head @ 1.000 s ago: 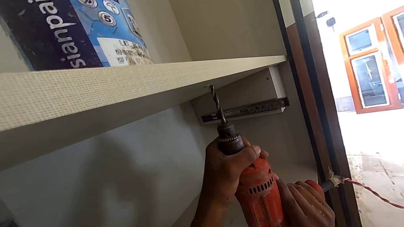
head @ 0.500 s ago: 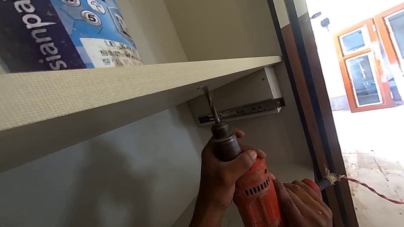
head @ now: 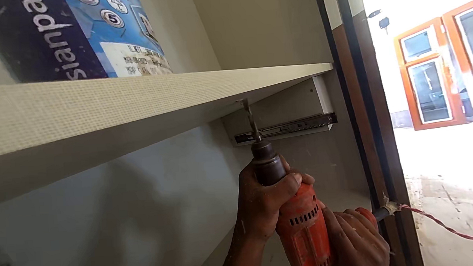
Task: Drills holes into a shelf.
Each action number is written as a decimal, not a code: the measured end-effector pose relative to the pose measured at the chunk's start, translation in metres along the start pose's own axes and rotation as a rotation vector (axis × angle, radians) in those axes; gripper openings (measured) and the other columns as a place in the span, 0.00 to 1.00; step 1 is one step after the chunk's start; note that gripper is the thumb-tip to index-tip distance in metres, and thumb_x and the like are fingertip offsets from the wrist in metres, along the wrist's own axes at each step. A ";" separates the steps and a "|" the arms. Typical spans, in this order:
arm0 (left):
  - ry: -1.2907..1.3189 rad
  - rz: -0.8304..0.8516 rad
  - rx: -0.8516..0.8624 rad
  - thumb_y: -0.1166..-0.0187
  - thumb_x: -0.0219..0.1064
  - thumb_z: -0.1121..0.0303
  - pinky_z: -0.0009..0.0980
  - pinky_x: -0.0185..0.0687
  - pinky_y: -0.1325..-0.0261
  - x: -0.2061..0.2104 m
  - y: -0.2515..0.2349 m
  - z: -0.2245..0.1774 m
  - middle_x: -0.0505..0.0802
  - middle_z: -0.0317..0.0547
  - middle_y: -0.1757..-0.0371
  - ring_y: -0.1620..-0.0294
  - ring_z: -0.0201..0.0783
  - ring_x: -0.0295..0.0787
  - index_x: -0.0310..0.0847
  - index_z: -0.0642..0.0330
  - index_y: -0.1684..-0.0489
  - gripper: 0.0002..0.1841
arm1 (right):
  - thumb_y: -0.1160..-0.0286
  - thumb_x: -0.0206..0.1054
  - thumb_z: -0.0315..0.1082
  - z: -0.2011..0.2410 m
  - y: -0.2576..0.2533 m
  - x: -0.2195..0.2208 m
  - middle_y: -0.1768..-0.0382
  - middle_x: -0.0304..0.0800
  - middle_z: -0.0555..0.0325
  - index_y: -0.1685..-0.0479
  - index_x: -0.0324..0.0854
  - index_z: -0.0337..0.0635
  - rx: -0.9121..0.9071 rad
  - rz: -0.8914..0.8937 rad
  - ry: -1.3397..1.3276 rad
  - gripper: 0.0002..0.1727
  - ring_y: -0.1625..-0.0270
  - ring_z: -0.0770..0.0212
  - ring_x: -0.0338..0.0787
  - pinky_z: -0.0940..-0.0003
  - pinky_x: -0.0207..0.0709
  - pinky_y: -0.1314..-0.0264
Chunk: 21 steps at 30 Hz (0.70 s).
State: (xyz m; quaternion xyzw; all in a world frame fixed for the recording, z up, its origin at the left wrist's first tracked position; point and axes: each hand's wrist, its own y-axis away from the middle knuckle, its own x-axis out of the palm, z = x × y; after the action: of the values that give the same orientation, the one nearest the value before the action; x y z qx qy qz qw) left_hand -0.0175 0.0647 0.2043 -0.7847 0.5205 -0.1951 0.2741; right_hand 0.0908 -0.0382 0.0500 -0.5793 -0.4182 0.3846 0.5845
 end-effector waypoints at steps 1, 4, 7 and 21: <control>-0.006 0.002 0.002 0.38 0.75 0.69 0.42 0.93 0.59 0.000 0.000 0.001 0.94 0.66 0.66 0.64 0.52 0.97 0.80 0.66 0.60 0.14 | 0.30 0.62 0.59 -0.001 0.001 0.001 0.62 0.93 0.58 0.27 0.76 0.47 -0.002 -0.008 -0.001 0.35 0.60 0.59 0.89 0.65 0.79 0.46; -0.048 0.011 0.026 0.34 0.74 0.70 0.43 0.94 0.56 -0.002 0.010 0.014 0.95 0.63 0.65 0.62 0.51 0.97 0.80 0.67 0.62 0.11 | 0.30 0.62 0.61 0.000 0.018 0.005 0.60 0.92 0.58 0.27 0.75 0.48 0.009 -0.002 -0.031 0.35 0.58 0.60 0.89 0.66 0.79 0.44; -0.024 -0.015 0.021 0.32 0.72 0.70 0.48 0.94 0.51 -0.007 0.014 0.030 0.94 0.65 0.65 0.61 0.56 0.97 0.77 0.72 0.62 0.13 | 0.29 0.62 0.60 -0.002 0.032 0.008 0.58 0.93 0.59 0.29 0.76 0.49 0.001 0.051 -0.041 0.34 0.59 0.60 0.89 0.65 0.80 0.46; -0.033 0.007 0.032 0.34 0.73 0.70 0.45 0.94 0.55 -0.005 0.021 -0.004 0.94 0.66 0.67 0.63 0.54 0.97 0.77 0.68 0.66 0.11 | 0.28 0.60 0.60 0.013 0.012 -0.002 0.61 0.93 0.58 0.30 0.78 0.47 -0.001 0.000 -0.054 0.33 0.60 0.60 0.87 0.67 0.76 0.47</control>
State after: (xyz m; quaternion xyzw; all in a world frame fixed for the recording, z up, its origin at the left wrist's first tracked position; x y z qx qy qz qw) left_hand -0.0364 0.0623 0.1941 -0.7815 0.5157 -0.1895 0.2958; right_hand 0.0785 -0.0349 0.0378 -0.5688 -0.4342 0.4000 0.5727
